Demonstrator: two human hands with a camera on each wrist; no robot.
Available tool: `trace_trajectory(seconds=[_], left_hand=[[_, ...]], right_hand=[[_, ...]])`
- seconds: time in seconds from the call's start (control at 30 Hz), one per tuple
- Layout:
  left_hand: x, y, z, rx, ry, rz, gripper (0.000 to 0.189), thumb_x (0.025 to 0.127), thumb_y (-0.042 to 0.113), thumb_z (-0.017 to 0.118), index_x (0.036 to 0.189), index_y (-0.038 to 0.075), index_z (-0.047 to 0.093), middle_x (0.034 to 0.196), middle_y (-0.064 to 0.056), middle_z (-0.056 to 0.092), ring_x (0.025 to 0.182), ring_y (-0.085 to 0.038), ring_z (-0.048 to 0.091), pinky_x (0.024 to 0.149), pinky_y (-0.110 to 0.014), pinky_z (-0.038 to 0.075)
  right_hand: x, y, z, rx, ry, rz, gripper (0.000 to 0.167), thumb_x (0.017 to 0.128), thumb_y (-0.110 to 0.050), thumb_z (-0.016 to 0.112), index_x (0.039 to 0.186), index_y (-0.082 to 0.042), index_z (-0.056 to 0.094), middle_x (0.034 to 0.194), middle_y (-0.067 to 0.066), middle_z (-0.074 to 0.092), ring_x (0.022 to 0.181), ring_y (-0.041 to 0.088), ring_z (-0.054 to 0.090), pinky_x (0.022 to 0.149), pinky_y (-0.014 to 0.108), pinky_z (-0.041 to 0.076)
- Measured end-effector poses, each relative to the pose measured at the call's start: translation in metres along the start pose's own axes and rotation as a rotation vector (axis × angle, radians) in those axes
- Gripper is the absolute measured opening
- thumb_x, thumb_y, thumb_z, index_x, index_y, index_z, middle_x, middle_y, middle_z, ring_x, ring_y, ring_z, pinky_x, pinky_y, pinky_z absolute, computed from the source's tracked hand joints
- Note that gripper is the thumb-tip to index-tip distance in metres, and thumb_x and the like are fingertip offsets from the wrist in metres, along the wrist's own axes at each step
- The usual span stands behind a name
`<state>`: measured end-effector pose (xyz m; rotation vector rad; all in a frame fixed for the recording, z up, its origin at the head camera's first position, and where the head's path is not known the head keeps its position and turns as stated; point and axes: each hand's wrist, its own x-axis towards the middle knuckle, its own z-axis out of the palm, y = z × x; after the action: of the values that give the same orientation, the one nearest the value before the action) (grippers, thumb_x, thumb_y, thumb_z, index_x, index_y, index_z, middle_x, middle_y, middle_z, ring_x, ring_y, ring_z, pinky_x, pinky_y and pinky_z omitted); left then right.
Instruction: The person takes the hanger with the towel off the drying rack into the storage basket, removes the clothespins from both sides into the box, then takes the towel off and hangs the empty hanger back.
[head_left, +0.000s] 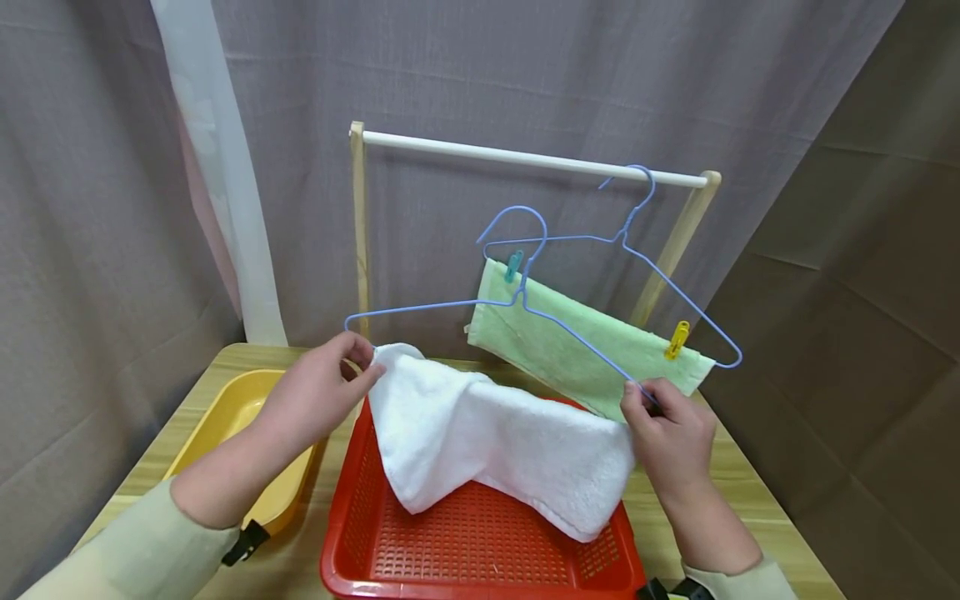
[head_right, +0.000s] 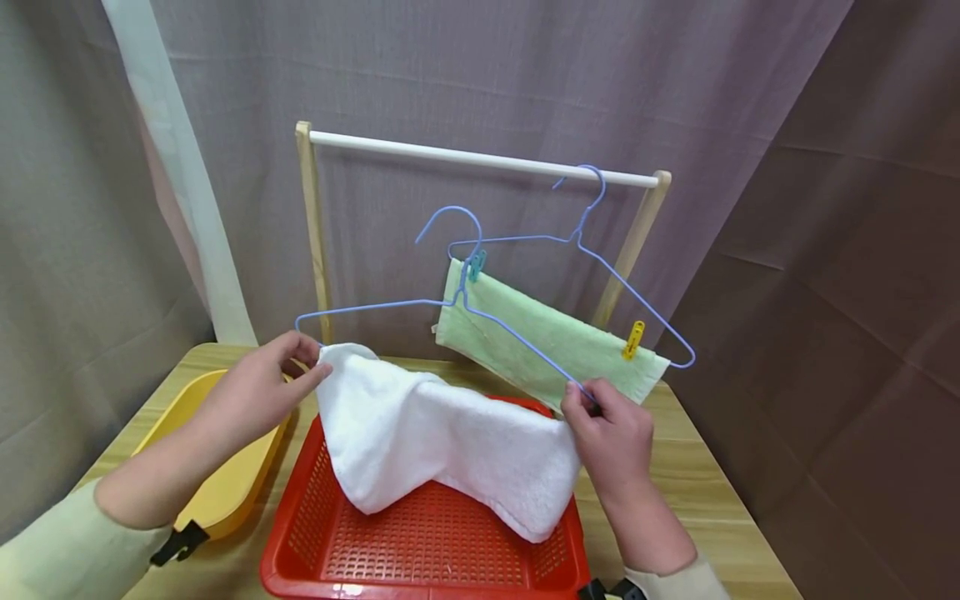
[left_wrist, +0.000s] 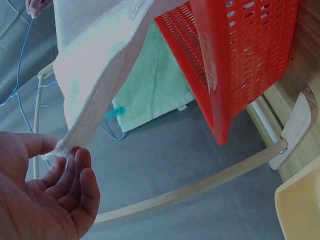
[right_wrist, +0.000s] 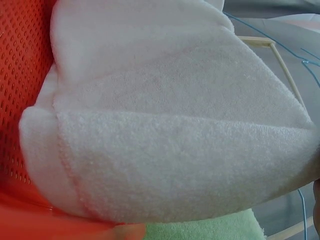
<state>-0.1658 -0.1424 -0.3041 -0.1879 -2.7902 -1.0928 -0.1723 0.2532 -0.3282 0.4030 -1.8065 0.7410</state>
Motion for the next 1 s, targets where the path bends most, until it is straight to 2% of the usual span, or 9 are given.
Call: trace_trajectory(seconds=[0.2, 0.57, 0.83, 1.0], left_hand=[[0.000, -0.005, 0.002, -0.004, 0.006, 0.008, 0.020, 0.097, 0.035, 0.062, 0.107, 0.018, 0.062, 0.100, -0.001, 0.068, 0.090, -0.022, 0.063, 0.068, -0.034, 0.055], [-0.004, -0.009, 0.003, -0.044, 0.023, 0.007, 0.012, 0.095, 0.028, 0.062, 0.096, 0.017, 0.061, 0.094, -0.002, 0.067, 0.082, -0.022, 0.060, 0.064, -0.031, 0.051], [-0.012, -0.011, 0.003, -0.067, 0.002, -0.055, 0.013, 0.093, 0.026, 0.065, 0.100, 0.015, 0.062, 0.096, -0.004, 0.067, 0.078, -0.023, 0.059, 0.060, -0.030, 0.054], [-0.016, -0.015, 0.005, -0.069, 0.000, -0.061, 0.014, 0.093, 0.027, 0.064, 0.101, 0.015, 0.063, 0.097, -0.004, 0.067, 0.080, -0.023, 0.059, 0.061, -0.030, 0.054]], right_hand=[[0.000, 0.001, 0.001, 0.005, -0.006, 0.002, 0.016, 0.078, -0.012, 0.067, 0.063, -0.008, 0.063, 0.053, -0.002, 0.052, 0.051, -0.004, 0.037, 0.050, 0.018, 0.033], [0.000, 0.002, 0.002, 0.013, 0.003, 0.002, 0.016, 0.077, -0.011, 0.069, 0.063, -0.007, 0.064, 0.053, -0.001, 0.052, 0.051, -0.003, 0.038, 0.052, 0.015, 0.033], [0.001, 0.003, 0.003, 0.015, -0.006, 0.009, 0.016, 0.077, -0.010, 0.069, 0.063, -0.007, 0.063, 0.053, -0.001, 0.052, 0.052, -0.003, 0.038, 0.052, 0.015, 0.033], [0.000, 0.005, 0.004, 0.015, -0.010, 0.015, 0.016, 0.077, -0.009, 0.069, 0.063, -0.006, 0.063, 0.053, -0.001, 0.052, 0.052, -0.003, 0.038, 0.052, 0.016, 0.033]])
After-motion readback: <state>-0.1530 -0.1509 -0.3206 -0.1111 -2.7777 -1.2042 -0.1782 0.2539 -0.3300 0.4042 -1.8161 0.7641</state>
